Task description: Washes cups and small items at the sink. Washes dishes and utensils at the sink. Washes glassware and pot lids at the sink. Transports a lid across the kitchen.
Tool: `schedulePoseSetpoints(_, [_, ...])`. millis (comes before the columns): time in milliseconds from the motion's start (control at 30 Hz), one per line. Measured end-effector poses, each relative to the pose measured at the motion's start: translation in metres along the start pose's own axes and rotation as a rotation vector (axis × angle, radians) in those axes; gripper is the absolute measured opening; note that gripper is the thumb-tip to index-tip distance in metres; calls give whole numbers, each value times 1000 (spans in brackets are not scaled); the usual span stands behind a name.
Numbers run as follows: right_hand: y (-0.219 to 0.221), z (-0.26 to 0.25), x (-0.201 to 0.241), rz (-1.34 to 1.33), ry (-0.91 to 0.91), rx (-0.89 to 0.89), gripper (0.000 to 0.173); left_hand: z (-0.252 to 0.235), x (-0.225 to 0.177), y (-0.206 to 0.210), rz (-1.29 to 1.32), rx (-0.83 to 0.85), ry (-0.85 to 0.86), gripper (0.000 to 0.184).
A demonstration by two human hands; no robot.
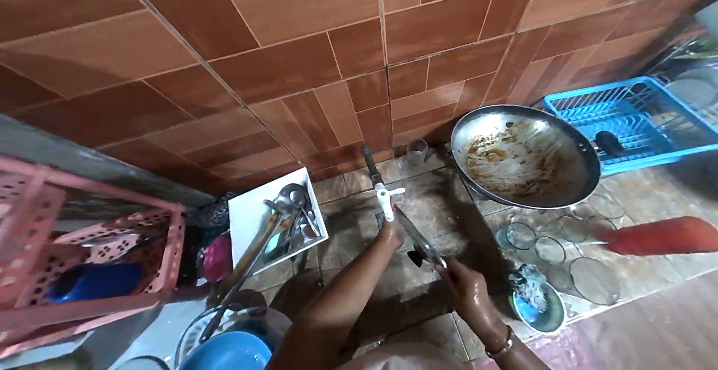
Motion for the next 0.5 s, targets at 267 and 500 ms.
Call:
schedulePoseSetpoints(267, [37,40,-29,333,-564,281,30,44,11,-58,-67,79,-292,33])
schedulePoseSetpoints(500, [-1,18,-108,390,-249,601,77,90,12,-98,-3,-8,-143,37])
Point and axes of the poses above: each hand's wrist, its own z-axis away from the middle knuckle, its own y-axis out of the palm, x = y × z, the point moved 3 cm from there along -z, towards the middle knuckle, and after that the axes turned 14 degrees about -z, right-handed, at the moved point
